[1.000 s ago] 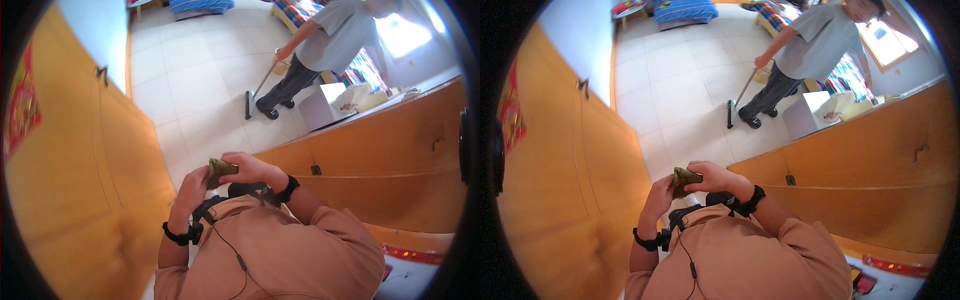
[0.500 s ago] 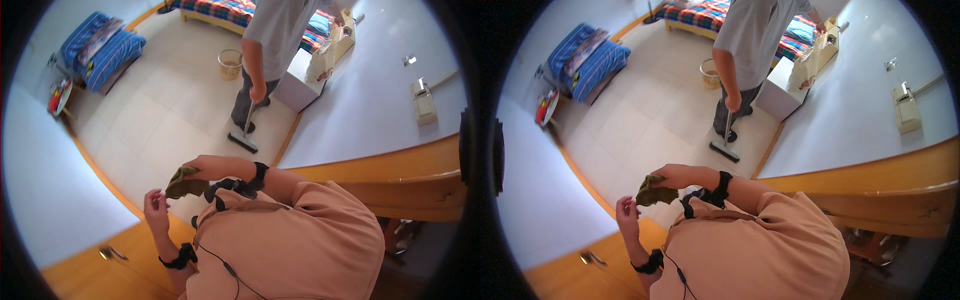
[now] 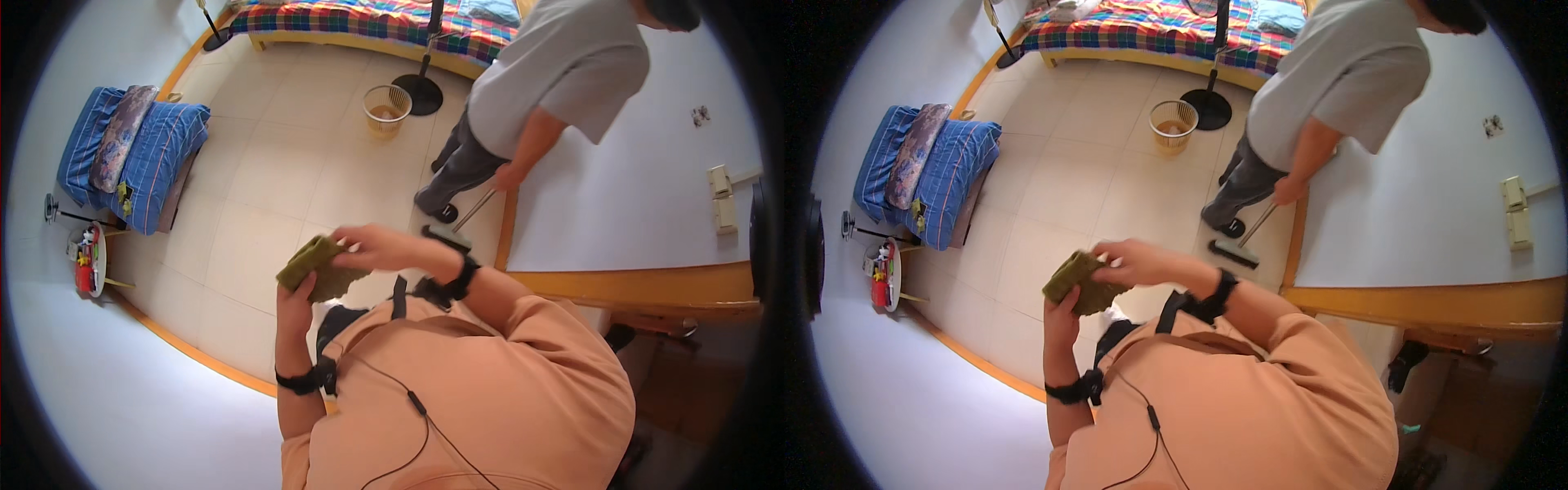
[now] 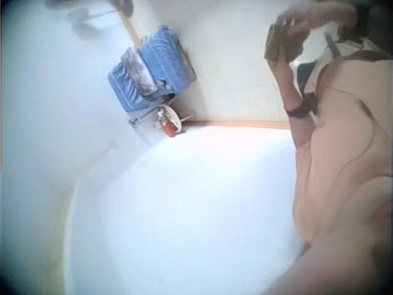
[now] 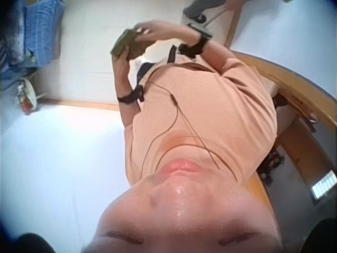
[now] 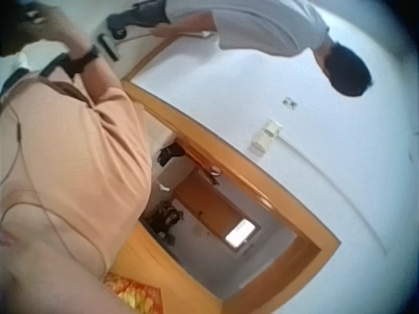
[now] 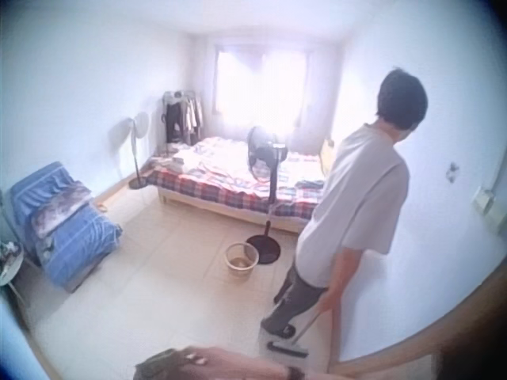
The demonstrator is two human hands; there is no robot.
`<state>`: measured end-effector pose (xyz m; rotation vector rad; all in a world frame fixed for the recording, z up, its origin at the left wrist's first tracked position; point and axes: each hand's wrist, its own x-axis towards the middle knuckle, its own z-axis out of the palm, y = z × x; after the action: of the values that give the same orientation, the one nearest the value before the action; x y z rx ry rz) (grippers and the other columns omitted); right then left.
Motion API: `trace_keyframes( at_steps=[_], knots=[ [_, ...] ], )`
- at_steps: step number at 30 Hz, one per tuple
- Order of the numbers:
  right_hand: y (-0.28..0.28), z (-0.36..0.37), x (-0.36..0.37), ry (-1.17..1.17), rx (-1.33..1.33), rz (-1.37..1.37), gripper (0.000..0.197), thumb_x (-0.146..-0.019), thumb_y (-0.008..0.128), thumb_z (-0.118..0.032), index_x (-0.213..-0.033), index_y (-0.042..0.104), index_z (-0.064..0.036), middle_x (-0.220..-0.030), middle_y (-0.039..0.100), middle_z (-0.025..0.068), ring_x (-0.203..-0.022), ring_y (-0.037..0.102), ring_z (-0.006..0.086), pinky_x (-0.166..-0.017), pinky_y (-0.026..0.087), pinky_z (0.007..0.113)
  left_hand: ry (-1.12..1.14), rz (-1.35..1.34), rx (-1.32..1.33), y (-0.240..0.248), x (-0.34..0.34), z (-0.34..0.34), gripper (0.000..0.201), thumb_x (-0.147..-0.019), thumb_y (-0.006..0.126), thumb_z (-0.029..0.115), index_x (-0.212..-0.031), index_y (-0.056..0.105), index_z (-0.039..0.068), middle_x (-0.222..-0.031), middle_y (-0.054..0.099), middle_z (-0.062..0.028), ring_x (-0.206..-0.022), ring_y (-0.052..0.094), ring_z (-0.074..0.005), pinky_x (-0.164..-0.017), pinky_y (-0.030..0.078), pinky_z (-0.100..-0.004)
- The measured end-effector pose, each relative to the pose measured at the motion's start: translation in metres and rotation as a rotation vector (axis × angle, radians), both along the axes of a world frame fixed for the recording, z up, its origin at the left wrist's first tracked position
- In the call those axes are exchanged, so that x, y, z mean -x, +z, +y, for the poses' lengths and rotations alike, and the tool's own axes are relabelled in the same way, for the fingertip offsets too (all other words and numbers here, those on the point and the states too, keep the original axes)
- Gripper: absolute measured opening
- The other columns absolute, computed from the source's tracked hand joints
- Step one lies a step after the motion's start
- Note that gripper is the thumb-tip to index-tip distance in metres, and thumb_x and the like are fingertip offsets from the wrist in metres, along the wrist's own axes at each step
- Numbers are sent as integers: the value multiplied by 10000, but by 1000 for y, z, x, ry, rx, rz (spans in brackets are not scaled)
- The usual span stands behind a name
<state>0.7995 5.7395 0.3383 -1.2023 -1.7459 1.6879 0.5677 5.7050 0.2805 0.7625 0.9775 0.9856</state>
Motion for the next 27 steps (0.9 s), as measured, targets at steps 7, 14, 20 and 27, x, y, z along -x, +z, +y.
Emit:
trace_keyframes(
  at_steps=[7,14,20,27],
  knots=[
    [-20,55,-103,-624,-143,-360,242,-942,595,-209,-1092,598,-19,-827,671,82,-740,618,145,-695,497,282,-113,-57,190,1,78,171,389,-901,476,-67,-1279,507,20,-1199,595,-112,-1090,588,-235,-931,504,-369],
    [-73,120,-162,-943,83,-271,268,-928,596,-219,-1100,606,-14,-831,675,87,-746,621,158,-691,496,297,-317,55,129,-35,52,323,357,-843,415,-85,-1148,589,-20,-1302,543,-158,-1091,599,-277,-882,540,-387],
    [-52,241,-211,-779,74,-417,332,-925,592,-290,-1096,606,-6,-876,681,121,-808,639,248,-743,498,334,-479,-334,292,-22,-53,442,543,-835,446,258,-1233,557,-94,-1379,476,-179,-1240,493,-307,-1062,388,-413],
    [8,352,-250,-767,-289,-319,413,-869,667,-260,-1190,565,-22,-1031,654,147,-948,627,295,-839,497,376,-1074,30,36,41,-225,560,384,-964,466,187,-1259,525,-50,-1393,456,-133,-1220,507,-245,-1018,432,-364]
  ],
)
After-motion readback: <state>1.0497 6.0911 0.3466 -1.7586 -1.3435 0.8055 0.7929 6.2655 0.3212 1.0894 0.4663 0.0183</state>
